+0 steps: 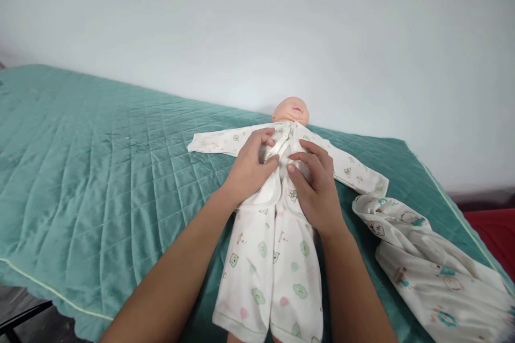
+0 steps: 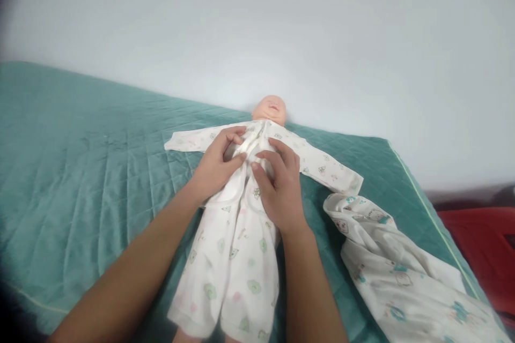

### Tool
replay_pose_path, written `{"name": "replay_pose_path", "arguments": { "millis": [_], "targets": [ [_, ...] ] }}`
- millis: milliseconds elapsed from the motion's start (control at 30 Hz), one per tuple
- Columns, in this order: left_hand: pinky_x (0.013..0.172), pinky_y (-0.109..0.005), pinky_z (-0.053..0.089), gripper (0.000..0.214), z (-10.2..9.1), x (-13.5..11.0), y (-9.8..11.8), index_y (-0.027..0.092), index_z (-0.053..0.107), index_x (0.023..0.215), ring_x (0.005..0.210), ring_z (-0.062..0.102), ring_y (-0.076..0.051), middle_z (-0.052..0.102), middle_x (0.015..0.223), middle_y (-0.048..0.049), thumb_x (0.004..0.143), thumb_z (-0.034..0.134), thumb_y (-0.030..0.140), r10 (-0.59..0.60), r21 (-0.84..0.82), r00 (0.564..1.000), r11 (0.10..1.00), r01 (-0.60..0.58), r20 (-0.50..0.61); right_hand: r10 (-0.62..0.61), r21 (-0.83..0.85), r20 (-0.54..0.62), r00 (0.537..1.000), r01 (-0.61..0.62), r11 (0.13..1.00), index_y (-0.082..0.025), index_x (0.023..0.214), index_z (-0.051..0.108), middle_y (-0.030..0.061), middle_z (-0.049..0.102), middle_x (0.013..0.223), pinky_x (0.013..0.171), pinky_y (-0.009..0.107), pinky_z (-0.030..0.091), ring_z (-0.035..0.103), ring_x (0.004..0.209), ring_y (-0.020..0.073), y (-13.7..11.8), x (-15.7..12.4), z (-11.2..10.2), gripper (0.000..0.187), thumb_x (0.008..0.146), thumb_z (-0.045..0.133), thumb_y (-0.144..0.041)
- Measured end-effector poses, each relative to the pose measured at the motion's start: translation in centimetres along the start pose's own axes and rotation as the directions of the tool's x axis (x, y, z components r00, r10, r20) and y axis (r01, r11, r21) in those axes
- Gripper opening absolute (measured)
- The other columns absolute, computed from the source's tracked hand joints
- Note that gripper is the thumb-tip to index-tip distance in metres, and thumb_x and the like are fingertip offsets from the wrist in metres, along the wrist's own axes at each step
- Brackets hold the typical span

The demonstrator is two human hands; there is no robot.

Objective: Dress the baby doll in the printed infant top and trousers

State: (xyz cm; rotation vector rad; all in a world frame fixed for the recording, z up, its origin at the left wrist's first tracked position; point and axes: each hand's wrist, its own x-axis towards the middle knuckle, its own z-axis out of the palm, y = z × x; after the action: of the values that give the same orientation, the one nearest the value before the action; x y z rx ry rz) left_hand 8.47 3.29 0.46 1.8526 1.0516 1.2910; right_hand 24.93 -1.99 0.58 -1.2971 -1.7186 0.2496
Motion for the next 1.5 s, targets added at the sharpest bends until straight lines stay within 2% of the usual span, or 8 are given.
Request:
{"name": "replay_pose_path", "arguments": {
  "millis": [533, 833, 933, 1067, 1133, 1300, 1367, 1500],
  "targets": [
    [0.087, -0.032, 0.048, 0.014, 0.2, 0.2, 0.5, 0.021, 0.048, 0.075, 0.101, 0.063, -0.018, 0.070, 0.115, -0.0023, 0.084, 0.055, 0.013, -0.083, 0.001, 0.983, 0.996, 0.084, -0.161, -0.057, -0.362, 0.060, 0.997, 0.075, 0.929, -0.028, 0.124, 0.060, 0.0104, 0.053, 0.144, 0.102, 0.056, 0.044, 0.046, 0.130, 0.0365, -1.5, 0.6, 0.7, 0.030, 0.095, 0.056, -0.033],
    [0.060, -0.024, 0.036, 0.022, -1.8, 1.3, -0.7, 0.020, 0.046, 0.067, 0.062, 0.040, -0.010, 0.041, 0.067, 0.0044, 0.082, 0.061, 0.014, -0.426, -0.365, 0.787, 0.890, 0.275, -0.446, 0.142, -0.206, -0.176, 0.974, -0.177, 0.962, -0.024, 0.101, 0.063, 0.0063, 0.061, 0.095, 0.079, 0.041, 0.046, 0.055, 0.083, 0.0230, -1.8, 1.7, 0.8, 0.016, 0.088, 0.055, -0.024],
    [0.056, -0.024, 0.034, 0.023, -2.9, 1.6, -0.9, 0.020, 0.045, 0.069, 0.058, 0.036, -0.010, 0.039, 0.065, 0.0049, 0.085, 0.062, 0.018, -0.546, -0.463, 0.715, 0.818, 0.342, -0.437, 0.361, 0.204, -0.195, 0.912, -0.323, 0.924, -0.025, 0.094, 0.064, -0.0016, 0.057, 0.079, 0.067, 0.031, 0.043, 0.050, 0.067, 0.0153, -1.3, 2.1, 0.3, 0.011, 0.084, 0.060, -0.028],
    [0.056, -0.024, 0.035, 0.019, -4.1, 2.0, -2.0, 0.021, 0.048, 0.076, 0.058, 0.039, -0.010, 0.044, 0.067, 0.0049, 0.090, 0.062, 0.023, -0.587, -0.471, 0.652, 0.799, 0.373, -0.479, 0.604, 0.649, -0.113, 0.789, -0.401, 0.646, -0.023, 0.082, 0.060, -0.0064, 0.048, 0.066, 0.055, 0.026, 0.036, 0.043, 0.057, 0.0113, 0.9, 2.4, -0.8, 0.015, 0.074, 0.068, -0.033],
    [0.057, -0.024, 0.036, 0.017, -4.6, 2.3, -3.1, 0.021, 0.049, 0.079, 0.059, 0.040, -0.010, 0.045, 0.069, 0.0047, 0.091, 0.061, 0.023, -0.574, -0.461, 0.644, 0.810, 0.361, -0.505, 0.660, 0.684, -0.138, 0.738, -0.411, 0.602, -0.022, 0.080, 0.059, -0.0053, 0.052, 0.068, 0.057, 0.026, 0.040, 0.049, 0.061, 0.0124, 2.9, 2.4, -2.1, 0.016, 0.071, 0.067, -0.034],
    [0.062, -0.025, 0.041, 0.014, -5.6, 2.6, -5.9, 0.020, 0.048, 0.083, 0.065, 0.046, -0.011, 0.049, 0.075, 0.0037, 0.092, 0.058, 0.021, -0.560, -0.427, 0.633, 0.825, 0.369, -0.535, 0.650, 0.432, -0.470, 0.597, -0.487, 0.759, -0.020, 0.085, 0.066, -0.0012, 0.061, 0.078, 0.065, 0.031, 0.046, 0.055, 0.069, 0.0160, 8.1, 1.7, -5.7, 0.021, 0.067, 0.064, -0.030],
    [0.068, -0.027, 0.045, 0.010, -5.7, 2.6, -6.4, 0.020, 0.049, 0.086, 0.069, 0.051, -0.012, 0.051, 0.078, 0.0025, 0.092, 0.057, 0.022, -0.473, -0.280, 0.658, 0.880, 0.384, -0.585, 0.573, 0.320, -0.532, 0.623, -0.479, 0.817, -0.021, 0.094, 0.067, 0.0015, 0.064, 0.089, 0.076, 0.036, 0.050, 0.059, 0.081, 0.0195, 8.8, 1.4, -5.7, 0.027, 0.069, 0.065, -0.031],
    [0.098, -0.036, 0.045, 0.014, -4.9, 2.5, -6.1, 0.019, 0.056, 0.097, 0.103, 0.058, -0.020, 0.062, 0.102, -0.0049, 0.086, 0.057, 0.010, -0.223, 0.033, 0.742, 0.949, 0.313, -0.632, 0.306, -0.060, -0.441, 0.844, -0.368, 0.928, -0.021, 0.112, 0.067, 0.0122, 0.066, 0.120, 0.105, 0.053, 0.041, 0.056, 0.115, 0.0299, 8.3, 1.1, -3.2, 0.040, 0.077, 0.068, -0.041]
  ]
}}
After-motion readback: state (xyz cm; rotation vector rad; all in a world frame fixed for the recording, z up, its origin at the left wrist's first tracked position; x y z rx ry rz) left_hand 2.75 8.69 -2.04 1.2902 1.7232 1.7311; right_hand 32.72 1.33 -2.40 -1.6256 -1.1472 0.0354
